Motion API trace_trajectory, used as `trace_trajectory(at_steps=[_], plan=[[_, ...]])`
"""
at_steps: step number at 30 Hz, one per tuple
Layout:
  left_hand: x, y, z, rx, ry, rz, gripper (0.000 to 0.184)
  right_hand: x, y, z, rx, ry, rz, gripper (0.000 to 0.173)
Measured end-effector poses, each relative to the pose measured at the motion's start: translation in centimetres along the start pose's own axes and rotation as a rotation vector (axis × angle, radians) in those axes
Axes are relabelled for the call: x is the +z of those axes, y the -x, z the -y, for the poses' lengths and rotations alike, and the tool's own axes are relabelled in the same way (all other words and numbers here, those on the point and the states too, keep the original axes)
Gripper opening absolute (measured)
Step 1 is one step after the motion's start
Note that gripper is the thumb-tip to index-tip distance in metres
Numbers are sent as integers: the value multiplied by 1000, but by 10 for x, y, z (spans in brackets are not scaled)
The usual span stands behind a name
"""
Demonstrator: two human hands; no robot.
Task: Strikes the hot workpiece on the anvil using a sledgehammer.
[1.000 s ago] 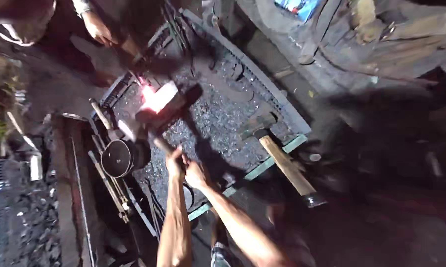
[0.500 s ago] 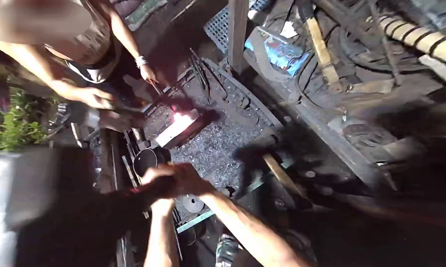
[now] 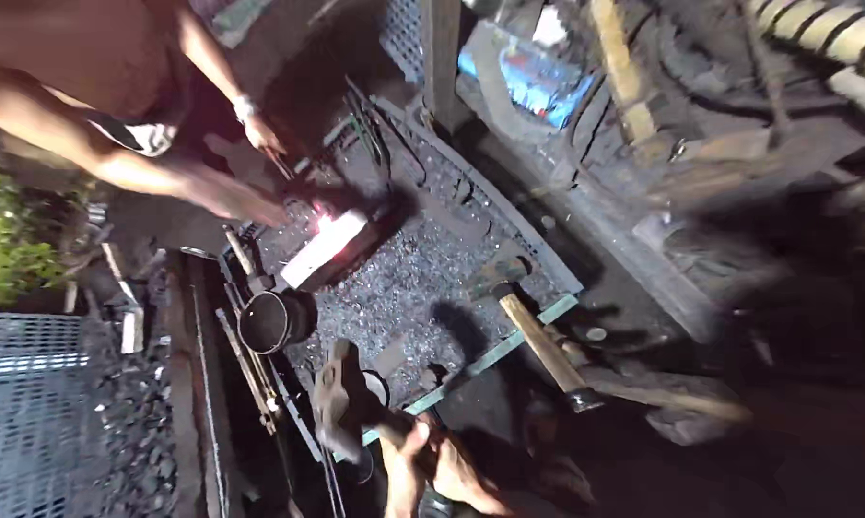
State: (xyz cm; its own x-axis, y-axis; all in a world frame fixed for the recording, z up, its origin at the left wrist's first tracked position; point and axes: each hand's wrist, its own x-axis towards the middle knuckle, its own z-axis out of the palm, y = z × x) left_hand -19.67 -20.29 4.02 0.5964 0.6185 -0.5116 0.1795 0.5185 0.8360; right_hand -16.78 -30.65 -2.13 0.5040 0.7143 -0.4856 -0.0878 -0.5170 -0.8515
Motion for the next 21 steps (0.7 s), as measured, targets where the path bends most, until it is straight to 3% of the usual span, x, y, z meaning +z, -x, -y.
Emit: trace_trajectory(at_steps=[2, 4, 5, 6, 7, 9, 10, 12, 14, 16, 18, 21], plan=[[17, 41, -64, 146, -88, 77, 61, -13, 16, 48, -222, -53, -42, 51], [45, 50, -159, 404, -200, 187, 53, -65, 6, 169, -289, 50, 64, 48], [53, 39, -201, 592, -241, 263, 45, -88, -4, 229, -324, 157, 71, 46], [56, 20, -239, 784, -274, 325, 37, -84, -35, 249, -664, 173, -220, 43], [60, -5, -272, 935, -295, 382, 32, -90, -69, 276, -887, 98, -362, 43], [76, -63, -326, 1075, -243, 519, 28, -125, -124, 327, -936, -5, -290, 41], [84, -96, -333, 1084, -229, 588, 32, -137, -152, 332, -920, -64, -306, 40], [80, -169, -281, 985, -235, 544, 34, -123, -211, 274, -775, -78, -378, 45], [44, -231, -163, 603, -197, 329, 31, -72, -243, 157, -423, -81, -340, 43], [5, -255, -54, 187, -219, 144, 28, -29, -229, 71, -28, -107, -194, 37], [-12, -229, 3, 7, -143, 92, 29, -12, -194, 23, 122, -50, -109, 45], [-21, -96, 33, -102, -19, 18, 41, 9, -74, -9, 212, -3, 48, 48]])
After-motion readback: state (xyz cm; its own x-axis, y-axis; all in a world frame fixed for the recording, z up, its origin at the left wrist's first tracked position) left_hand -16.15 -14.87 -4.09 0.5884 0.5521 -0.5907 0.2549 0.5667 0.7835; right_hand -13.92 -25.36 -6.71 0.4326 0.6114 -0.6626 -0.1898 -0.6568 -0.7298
